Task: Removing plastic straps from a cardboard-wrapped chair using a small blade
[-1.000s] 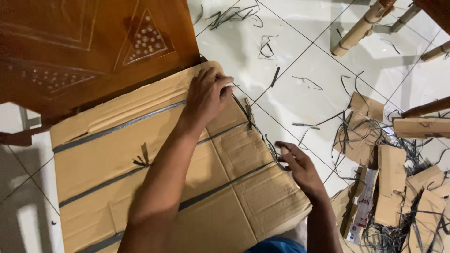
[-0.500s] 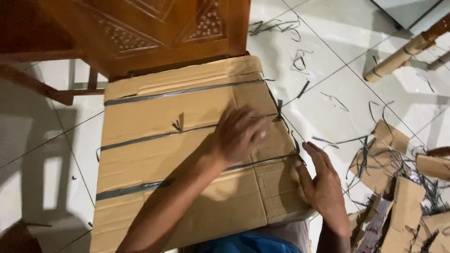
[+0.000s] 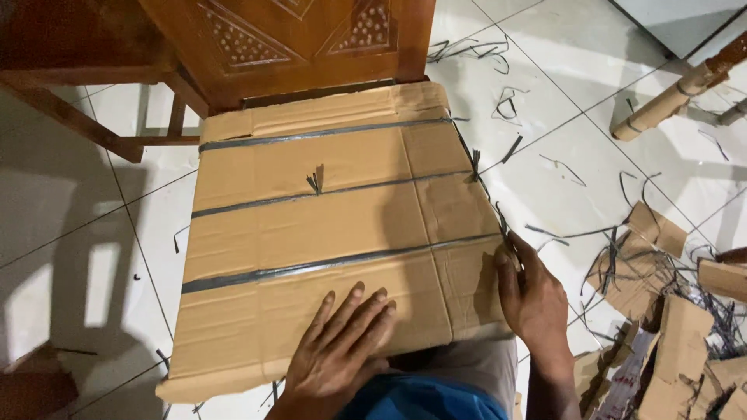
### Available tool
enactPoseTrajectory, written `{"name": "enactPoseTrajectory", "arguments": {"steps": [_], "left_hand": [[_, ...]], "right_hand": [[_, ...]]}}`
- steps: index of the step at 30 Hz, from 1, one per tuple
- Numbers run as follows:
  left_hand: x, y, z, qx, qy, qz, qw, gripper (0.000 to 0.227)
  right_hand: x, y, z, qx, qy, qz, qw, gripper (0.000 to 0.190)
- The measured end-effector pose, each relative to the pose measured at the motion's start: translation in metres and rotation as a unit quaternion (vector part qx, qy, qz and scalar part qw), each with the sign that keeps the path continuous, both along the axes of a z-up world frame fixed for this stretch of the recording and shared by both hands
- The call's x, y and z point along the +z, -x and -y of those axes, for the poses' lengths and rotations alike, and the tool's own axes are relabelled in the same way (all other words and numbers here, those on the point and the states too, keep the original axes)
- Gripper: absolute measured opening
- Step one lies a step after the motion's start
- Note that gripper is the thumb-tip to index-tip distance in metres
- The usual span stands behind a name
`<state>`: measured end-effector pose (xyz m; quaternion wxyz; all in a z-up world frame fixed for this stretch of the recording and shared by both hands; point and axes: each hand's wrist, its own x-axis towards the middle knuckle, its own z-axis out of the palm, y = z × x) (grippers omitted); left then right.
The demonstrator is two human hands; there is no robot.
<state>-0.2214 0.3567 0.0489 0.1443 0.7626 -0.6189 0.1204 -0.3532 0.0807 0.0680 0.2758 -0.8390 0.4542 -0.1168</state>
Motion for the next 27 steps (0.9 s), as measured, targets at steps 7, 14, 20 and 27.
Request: {"name": "enactPoseTrajectory", "arguments": {"steps": [7, 14, 20, 27], "left_hand": [[-0.002, 0.008, 0.009, 0.026, 0.124, 0.12, 0.985, 0.044], [-0.011, 0.013, 0.005, 0.027, 0.133, 0.173, 0.976, 0.036], [-0.016, 0.014, 0.014, 0.027, 0.167, 0.208, 0.964, 0.028], [-0.019, 0.017, 0.013, 0.043, 0.152, 0.155, 0.975, 0.032]], "right_hand": [[0.017, 0.001, -0.019, -0.033, -0.006, 0.119, 0.992, 0.051], [-0.023, 0.013, -0.005, -0.034, 0.017, 0.19, 0.981, 0.039], [-0.041, 0.019, 0.009, 0.004, 0.017, 0.242, 0.97, 0.039], [-0.03, 0.016, 0.005, -0.009, 0.013, 0.229, 0.973, 0.038]]}}
